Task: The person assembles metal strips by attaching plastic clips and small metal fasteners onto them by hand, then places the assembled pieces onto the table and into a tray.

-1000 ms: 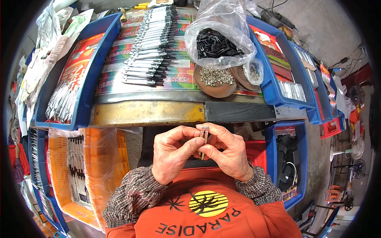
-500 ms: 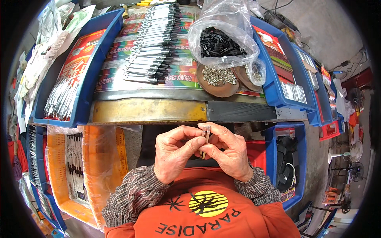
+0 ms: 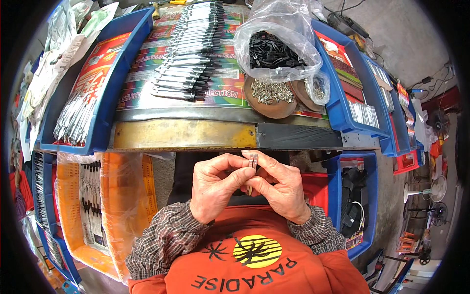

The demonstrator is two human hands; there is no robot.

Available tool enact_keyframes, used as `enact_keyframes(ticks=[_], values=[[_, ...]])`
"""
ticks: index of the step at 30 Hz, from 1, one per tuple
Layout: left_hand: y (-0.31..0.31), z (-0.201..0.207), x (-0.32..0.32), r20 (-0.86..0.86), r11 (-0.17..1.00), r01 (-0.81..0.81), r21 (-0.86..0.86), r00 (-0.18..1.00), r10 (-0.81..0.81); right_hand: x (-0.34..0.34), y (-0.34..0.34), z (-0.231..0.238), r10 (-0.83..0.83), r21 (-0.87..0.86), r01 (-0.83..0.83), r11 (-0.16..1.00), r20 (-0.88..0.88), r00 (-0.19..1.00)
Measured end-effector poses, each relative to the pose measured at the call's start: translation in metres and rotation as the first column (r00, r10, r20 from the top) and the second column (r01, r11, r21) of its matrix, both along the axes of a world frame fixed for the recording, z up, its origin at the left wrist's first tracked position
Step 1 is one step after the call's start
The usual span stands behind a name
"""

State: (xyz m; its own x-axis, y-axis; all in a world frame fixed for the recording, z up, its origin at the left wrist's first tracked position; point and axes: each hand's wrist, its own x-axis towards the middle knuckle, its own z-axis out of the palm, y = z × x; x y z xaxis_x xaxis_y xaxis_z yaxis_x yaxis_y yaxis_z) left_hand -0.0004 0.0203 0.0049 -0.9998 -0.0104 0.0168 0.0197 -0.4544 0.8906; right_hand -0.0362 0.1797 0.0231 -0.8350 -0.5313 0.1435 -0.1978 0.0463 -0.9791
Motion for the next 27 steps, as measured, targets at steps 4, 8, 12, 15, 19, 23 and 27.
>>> enact_keyframes(ticks=[4, 8, 12, 15, 19, 23, 27], values=[[-0.001, -0.002, -0.002, 0.027, 0.999, 0.01, 0.039, 1.0, -0.011, 0.0, -0.001, -0.001, -0.011, 0.018, 0.012, 1.0, -0.014, 1.0], [-0.002, -0.003, -0.003, 0.059, 0.995, 0.036, 0.096, 0.997, -0.042, 0.001, -0.001, -0.002, -0.013, 0.007, 0.013, 1.0, 0.001, 1.0], [-0.002, -0.005, -0.005, 0.086, 0.992, 0.058, 0.109, 0.994, -0.067, 0.0, -0.001, -0.004, -0.004, 0.007, 0.003, 1.0, 0.015, 1.0], [0.0, -0.005, -0.005, 0.086, 0.994, 0.05, 0.093, 0.995, -0.058, 0.0, -0.001, -0.007, -0.008, -0.009, 0.008, 1.0, 0.017, 1.0], [-0.001, -0.005, -0.005, 0.076, 0.996, 0.041, 0.08, 0.996, -0.048, 0.0, -0.002, -0.008, -0.003, -0.003, 0.003, 1.0, 0.028, 1.0], [-0.004, 0.002, -0.005, 0.1, 0.991, 0.068, 0.117, 0.992, -0.08, -0.006, -0.001, 0.0, 0.054, -0.003, -0.055, 0.999, -0.045, 0.997], [-0.018, 0.003, -0.003, 0.111, 0.969, 0.248, -0.004, 0.963, -0.246, -0.023, 0.014, 0.01, 0.093, 0.013, -0.094, 0.995, 0.049, 0.994]])
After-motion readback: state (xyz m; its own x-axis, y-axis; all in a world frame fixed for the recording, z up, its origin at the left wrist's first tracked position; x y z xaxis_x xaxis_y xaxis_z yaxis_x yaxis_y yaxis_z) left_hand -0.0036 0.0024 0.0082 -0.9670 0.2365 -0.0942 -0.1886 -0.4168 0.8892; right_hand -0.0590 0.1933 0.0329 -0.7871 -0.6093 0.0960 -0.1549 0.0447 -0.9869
